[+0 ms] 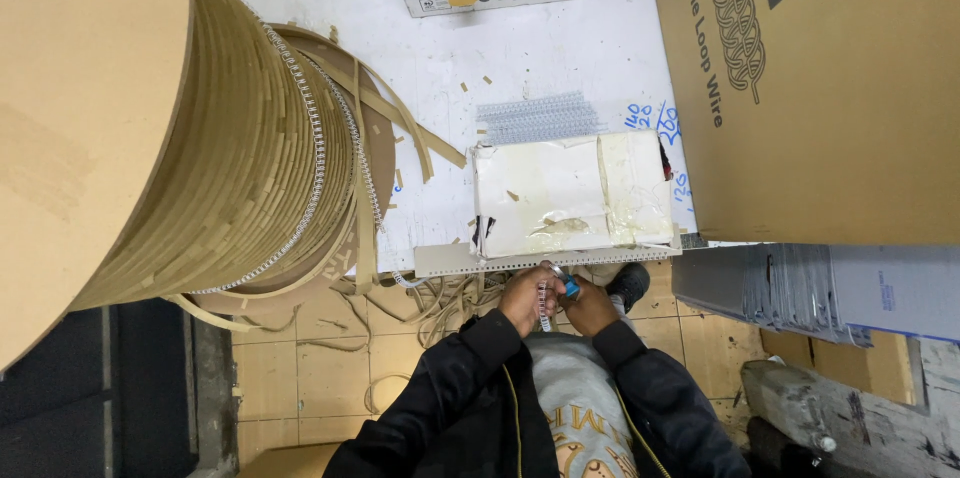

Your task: The person uses blue-handled pliers to cut a continuous length of double-loop wire from a large spool. They repeatedly pull wire from the spool, position it against a white guide, cut a segment, and place the cut piece onto a stack on the table.

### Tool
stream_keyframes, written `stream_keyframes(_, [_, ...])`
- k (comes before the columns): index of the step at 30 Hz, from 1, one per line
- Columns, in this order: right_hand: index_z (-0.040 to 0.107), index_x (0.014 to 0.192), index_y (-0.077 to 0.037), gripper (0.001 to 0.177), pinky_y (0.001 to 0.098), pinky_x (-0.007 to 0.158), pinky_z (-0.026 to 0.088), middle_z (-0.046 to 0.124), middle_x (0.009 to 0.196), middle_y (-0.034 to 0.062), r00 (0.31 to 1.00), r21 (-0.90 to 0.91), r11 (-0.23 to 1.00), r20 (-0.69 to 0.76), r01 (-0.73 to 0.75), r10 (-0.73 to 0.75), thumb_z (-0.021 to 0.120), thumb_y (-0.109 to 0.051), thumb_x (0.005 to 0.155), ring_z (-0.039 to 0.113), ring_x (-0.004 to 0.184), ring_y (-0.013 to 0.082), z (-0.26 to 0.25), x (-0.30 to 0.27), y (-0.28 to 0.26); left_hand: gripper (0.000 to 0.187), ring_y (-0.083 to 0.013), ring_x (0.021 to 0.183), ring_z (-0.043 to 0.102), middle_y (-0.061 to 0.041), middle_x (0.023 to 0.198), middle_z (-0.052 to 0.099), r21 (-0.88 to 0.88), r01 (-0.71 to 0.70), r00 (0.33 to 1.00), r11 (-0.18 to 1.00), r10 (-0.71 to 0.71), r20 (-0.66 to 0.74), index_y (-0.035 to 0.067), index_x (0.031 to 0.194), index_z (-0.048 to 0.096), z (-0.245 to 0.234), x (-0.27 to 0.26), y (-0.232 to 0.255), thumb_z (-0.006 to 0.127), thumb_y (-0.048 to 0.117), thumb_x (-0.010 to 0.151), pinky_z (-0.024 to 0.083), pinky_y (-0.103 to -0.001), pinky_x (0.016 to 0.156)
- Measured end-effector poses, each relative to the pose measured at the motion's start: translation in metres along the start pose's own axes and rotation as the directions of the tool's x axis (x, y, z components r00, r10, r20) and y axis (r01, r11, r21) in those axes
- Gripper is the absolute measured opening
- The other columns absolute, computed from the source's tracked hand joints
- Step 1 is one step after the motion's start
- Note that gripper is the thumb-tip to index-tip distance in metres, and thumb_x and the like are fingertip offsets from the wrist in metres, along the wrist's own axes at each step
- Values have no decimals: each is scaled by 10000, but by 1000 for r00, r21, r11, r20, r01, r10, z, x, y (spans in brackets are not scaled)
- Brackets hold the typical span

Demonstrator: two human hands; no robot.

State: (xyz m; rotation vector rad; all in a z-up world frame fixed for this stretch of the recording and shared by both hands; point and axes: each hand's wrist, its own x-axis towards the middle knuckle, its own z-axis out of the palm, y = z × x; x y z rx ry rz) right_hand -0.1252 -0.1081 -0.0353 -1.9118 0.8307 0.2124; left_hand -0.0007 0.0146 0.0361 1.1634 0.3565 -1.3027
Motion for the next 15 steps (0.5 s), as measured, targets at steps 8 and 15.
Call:
stream_keyframes(8, [687,726,11,293,482,611,594,700,635,211,978,133,990,-196,-50,76,820,-191,892,740,641,378,-5,-25,-18,342,-80,464,422,-39,628,535,-94,-3,999,996,-2,-51,91,782,571,27,-6,9,752,230,1037,309,-162,374])
stream_keyframes(15, [615,791,-18,417,575,595,678,640,664,178,639,964,217,-264,153,723,744,-308,1063,762,606,325,-71,-1,-30,139,-61,594,555,-112,1039,822,-204,79,996,976,-71,45,114,969,574,18,15,2,701,111,1027,350,-133,449])
